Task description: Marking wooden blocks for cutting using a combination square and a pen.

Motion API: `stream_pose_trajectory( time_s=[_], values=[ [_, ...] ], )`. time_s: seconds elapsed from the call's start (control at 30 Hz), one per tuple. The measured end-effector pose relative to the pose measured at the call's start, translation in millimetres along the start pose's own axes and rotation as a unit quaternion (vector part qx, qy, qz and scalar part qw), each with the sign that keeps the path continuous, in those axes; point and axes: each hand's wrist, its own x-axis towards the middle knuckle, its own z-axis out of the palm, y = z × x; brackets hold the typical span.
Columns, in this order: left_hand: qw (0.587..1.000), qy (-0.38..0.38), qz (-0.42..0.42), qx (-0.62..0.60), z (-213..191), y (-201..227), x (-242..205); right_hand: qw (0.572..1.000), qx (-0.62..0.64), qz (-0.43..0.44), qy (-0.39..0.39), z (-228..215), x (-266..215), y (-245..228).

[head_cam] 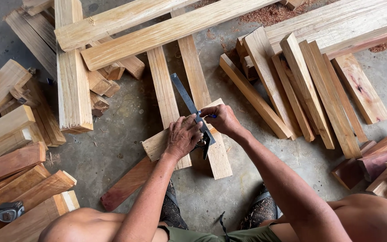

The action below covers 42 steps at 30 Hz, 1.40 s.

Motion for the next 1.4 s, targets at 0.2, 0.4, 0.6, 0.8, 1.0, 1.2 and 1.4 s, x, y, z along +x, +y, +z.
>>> stream_pose_trajectory(
  time_s=[0.2,0.4,0.6,0.8,1.0,1.2,1.4],
  values=[
    [1.0,-0.011,-0.019,-0.006,2,0,-1,0.997,-0.019,0.048,-0.06,-18,-22,-3],
    [1.0,-0.014,-0.022,-0.016,2,1,-1,0.978,-0.056,0.151,-0.13,-22,-47,9],
    [0.999,-0.032,-0.03,-0.012,1,-1,2,0.953,0.138,0.269,-0.029,49,-66,57],
    [0.997,0.002,-0.041,-0.068,13,-37,-12,0.902,0.366,0.23,-0.012,57,-68,70],
    [0.973,-0.139,-0.18,-0.044,-33,-24,-16,0.934,0.298,0.189,0.049,-43,-61,39],
    [0.975,-0.167,-0.147,-0.01,-9,-18,-8,0.933,0.332,0.093,0.103,-65,-59,8],
    [0.976,-0.107,-0.185,-0.043,-19,-30,-7,0.95,0.285,0.095,0.086,-30,-62,-35]
  ],
)
